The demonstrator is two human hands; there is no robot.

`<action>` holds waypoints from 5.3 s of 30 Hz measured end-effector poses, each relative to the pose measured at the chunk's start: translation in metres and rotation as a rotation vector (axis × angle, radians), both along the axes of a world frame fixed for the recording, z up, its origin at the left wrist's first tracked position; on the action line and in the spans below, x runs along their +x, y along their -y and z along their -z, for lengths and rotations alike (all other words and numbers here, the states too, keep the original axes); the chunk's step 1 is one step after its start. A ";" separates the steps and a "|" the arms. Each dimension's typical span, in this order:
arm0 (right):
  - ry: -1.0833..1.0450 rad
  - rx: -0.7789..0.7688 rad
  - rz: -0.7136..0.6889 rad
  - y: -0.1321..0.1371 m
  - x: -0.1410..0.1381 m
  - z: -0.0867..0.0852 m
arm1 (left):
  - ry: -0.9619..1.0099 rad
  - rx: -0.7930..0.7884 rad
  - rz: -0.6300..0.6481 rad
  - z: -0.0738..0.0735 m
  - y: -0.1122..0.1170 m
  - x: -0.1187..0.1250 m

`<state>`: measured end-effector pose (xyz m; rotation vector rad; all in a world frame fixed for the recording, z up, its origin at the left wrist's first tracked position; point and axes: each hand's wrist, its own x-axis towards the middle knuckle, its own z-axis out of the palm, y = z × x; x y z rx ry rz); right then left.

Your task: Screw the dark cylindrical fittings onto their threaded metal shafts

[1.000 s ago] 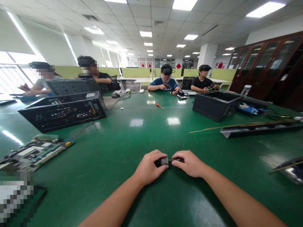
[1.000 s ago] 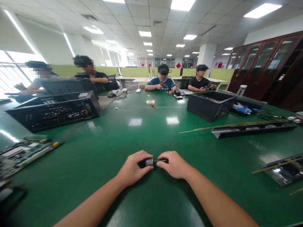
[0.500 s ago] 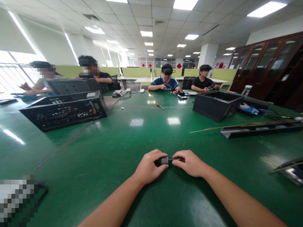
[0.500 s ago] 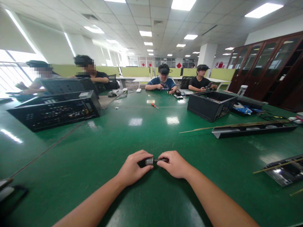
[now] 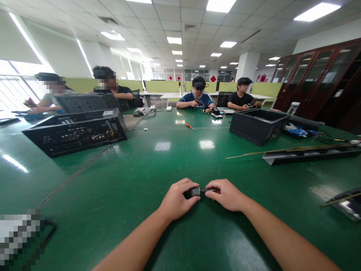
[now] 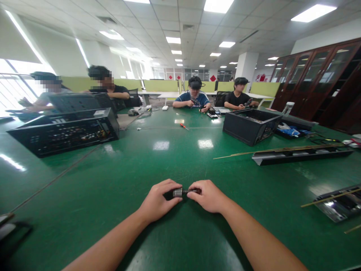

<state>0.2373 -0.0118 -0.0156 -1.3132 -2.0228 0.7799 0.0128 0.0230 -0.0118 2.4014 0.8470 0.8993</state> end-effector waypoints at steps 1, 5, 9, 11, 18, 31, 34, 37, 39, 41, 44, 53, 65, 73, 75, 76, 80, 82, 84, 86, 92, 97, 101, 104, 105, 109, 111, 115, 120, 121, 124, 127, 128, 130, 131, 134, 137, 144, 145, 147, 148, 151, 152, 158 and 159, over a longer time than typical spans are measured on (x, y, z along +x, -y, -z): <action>0.001 0.000 0.000 0.000 0.000 0.000 | 0.001 0.001 0.000 0.000 0.000 0.000; -0.002 -0.007 0.005 0.000 0.000 0.001 | 0.007 0.001 -0.005 0.001 0.000 0.000; 0.001 -0.019 0.004 0.000 0.001 0.003 | 0.006 -0.002 -0.002 0.002 -0.001 0.000; 0.003 -0.023 0.006 0.000 0.001 0.003 | 0.009 -0.003 0.001 0.002 -0.001 0.000; 0.019 -0.018 -0.001 0.000 0.003 -0.001 | 0.018 -0.006 -0.001 0.004 -0.001 0.000; 0.029 0.006 -0.004 -0.001 0.004 0.000 | 0.014 -0.001 -0.005 0.003 -0.001 0.000; 0.031 0.005 -0.004 0.000 0.004 0.000 | 0.014 -0.005 -0.005 0.002 -0.001 0.000; 0.041 0.009 -0.004 0.000 0.005 0.000 | 0.012 -0.006 -0.007 0.001 0.000 0.001; 0.045 0.012 -0.001 0.000 0.005 0.000 | 0.011 -0.008 -0.008 0.001 0.000 0.001; 0.050 0.017 0.000 0.000 0.005 -0.001 | 0.014 -0.008 -0.007 0.001 0.000 0.001; 0.059 0.027 0.000 0.001 0.005 -0.001 | 0.016 -0.006 -0.006 0.001 -0.001 0.001; 0.067 0.021 0.003 0.001 0.006 -0.002 | 0.012 -0.003 0.000 0.000 0.000 0.000; 0.077 0.005 0.002 0.001 0.006 -0.004 | 0.015 0.007 -0.005 0.000 0.000 0.000; 0.069 -0.006 0.000 0.001 0.008 -0.003 | 0.012 0.010 -0.011 0.001 -0.001 -0.001; 0.074 -0.005 0.000 0.001 0.008 -0.004 | 0.014 0.011 -0.012 0.001 -0.001 -0.001; 0.077 -0.006 -0.001 0.001 0.008 -0.005 | 0.015 0.012 -0.012 0.001 -0.001 -0.001; 0.082 -0.002 -0.001 0.002 0.009 -0.008 | 0.018 0.014 -0.011 0.000 -0.001 -0.001; 0.077 -0.002 0.001 0.001 0.009 -0.008 | 0.020 0.018 -0.014 0.000 -0.001 -0.001; 0.072 -0.008 0.005 0.001 0.010 -0.008 | 0.022 0.025 -0.016 0.000 -0.001 -0.001; 0.068 -0.014 0.006 0.001 0.010 -0.007 | 0.024 0.032 -0.016 0.001 -0.001 -0.001; 0.062 -0.026 0.011 0.001 0.011 -0.008 | 0.028 0.024 -0.018 0.000 -0.001 -0.001; 0.064 -0.013 0.009 0.001 0.011 -0.008 | 0.022 0.029 -0.021 -0.001 -0.001 -0.001; 0.068 -0.018 0.015 0.000 0.013 -0.008 | 0.019 0.035 -0.026 -0.001 -0.001 -0.001; 0.065 -0.023 0.016 0.000 0.014 -0.007 | 0.024 0.034 -0.027 -0.002 -0.001 -0.001; 0.064 -0.025 0.017 0.000 0.015 -0.007 | 0.026 0.035 -0.028 -0.002 -0.001 -0.001; 0.054 -0.036 0.023 0.000 0.016 -0.006 | 0.028 0.036 -0.032 -0.002 -0.001 -0.001; 0.050 -0.042 0.021 0.001 0.016 -0.006 | 0.026 0.033 -0.033 -0.002 -0.001 -0.001; 0.051 -0.044 0.024 0.001 0.016 -0.007 | 0.026 0.026 -0.033 -0.002 -0.001 -0.001; 0.051 -0.048 0.019 0.000 0.017 -0.006 | 0.029 0.020 -0.032 -0.002 -0.001 -0.001; 0.050 -0.045 0.018 0.000 0.017 -0.005 | 0.029 0.020 -0.032 -0.002 -0.002 -0.001; 0.051 -0.038 0.015 0.000 0.017 -0.005 | 0.025 0.015 -0.036 -0.002 -0.002 -0.001; 0.055 -0.035 0.016 0.000 0.017 -0.006 | 0.022 0.012 -0.031 -0.002 -0.001 -0.001; 0.054 -0.035 0.018 0.000 0.017 -0.006 | 0.023 0.013 -0.029 -0.002 -0.001 -0.001; 0.048 -0.044 0.018 0.000 0.018 -0.006 | 0.023 0.014 -0.029 -0.002 -0.002 -0.002; 0.044 -0.050 0.017 0.000 0.018 -0.006 | 0.024 0.014 -0.031 -0.002 -0.002 -0.002; 0.035 -0.061 0.018 0.000 0.019 -0.005 | 0.029 0.012 -0.030 -0.001 -0.002 -0.002; 0.029 -0.062 0.020 -0.001 0.019 -0.005 | 0.031 0.011 -0.027 -0.001 -0.002 -0.002; 0.008 -0.092 0.016 -0.001 0.021 -0.002 | 0.039 0.010 -0.031 -0.001 -0.002 -0.003; 0.006 -0.100 0.018 -0.002 0.022 -0.002 | 0.038 0.009 -0.032 -0.001 -0.002 -0.003; 0.001 -0.113 0.020 -0.002 0.022 -0.002 | 0.036 0.007 -0.033 -0.001 -0.002 -0.003; -0.001 -0.117 0.021 -0.003 0.022 -0.001 | 0.036 0.006 -0.035 -0.001 -0.002 -0.003; 0.000 -0.121 0.020 -0.003 0.023 -0.001 | 0.035 0.007 -0.036 -0.002 -0.003 -0.003; 0.000 -0.122 0.019 -0.003 0.023 -0.001 | 0.034 0.007 -0.036 -0.002 -0.003 -0.003; -0.006 -0.138 0.015 -0.002 0.025 -0.002 | 0.030 0.004 -0.039 -0.002 -0.003 -0.004; -0.009 -0.144 0.014 -0.002 0.025 -0.001 | 0.030 0.002 -0.039 -0.002 -0.003 -0.004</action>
